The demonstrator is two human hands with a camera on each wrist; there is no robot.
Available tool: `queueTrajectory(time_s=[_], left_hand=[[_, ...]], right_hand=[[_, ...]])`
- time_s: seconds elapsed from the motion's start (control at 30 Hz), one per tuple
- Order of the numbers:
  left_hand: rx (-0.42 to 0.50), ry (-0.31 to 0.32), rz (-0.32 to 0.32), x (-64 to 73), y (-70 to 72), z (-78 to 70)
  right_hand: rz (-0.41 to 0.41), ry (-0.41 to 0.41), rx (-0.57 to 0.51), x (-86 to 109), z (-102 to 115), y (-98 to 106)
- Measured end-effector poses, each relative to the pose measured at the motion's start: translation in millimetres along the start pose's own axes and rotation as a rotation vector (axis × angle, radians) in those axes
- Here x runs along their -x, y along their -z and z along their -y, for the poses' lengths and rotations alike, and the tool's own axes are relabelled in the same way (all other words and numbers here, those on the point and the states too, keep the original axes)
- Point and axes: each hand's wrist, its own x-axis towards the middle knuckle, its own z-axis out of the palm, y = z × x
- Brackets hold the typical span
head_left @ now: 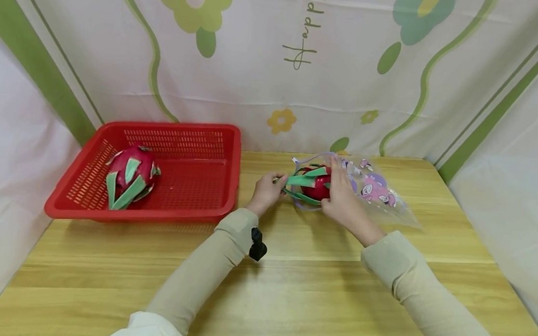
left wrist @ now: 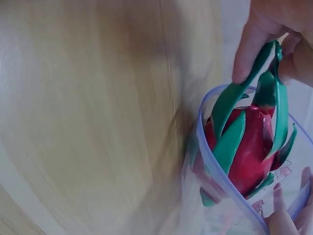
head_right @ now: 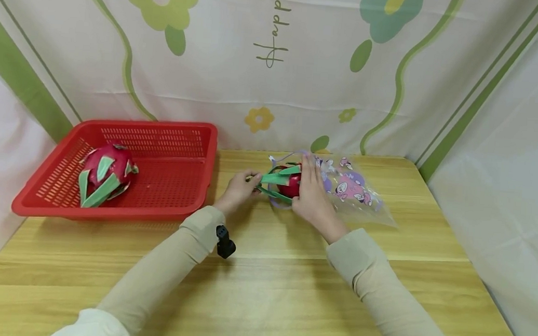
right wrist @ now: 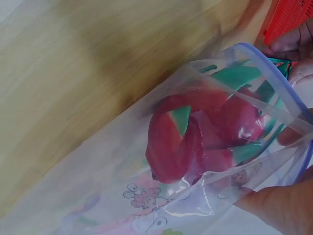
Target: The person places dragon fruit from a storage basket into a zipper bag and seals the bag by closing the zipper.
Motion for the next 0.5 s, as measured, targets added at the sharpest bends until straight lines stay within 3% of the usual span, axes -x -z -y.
queueTrajectory(time_s=[0.2,0.5], left_hand=[[0.011,-0.041,-0.074,-1.1,-6.7,-0.3],[0.225,0.039,-0.010,-6.0,-18.5,-2.7]], right_hand=[[-0.006,0.003,-0.001,0.7,1,0],[-0.016,0.030,-0.012,2.9,-1,0]])
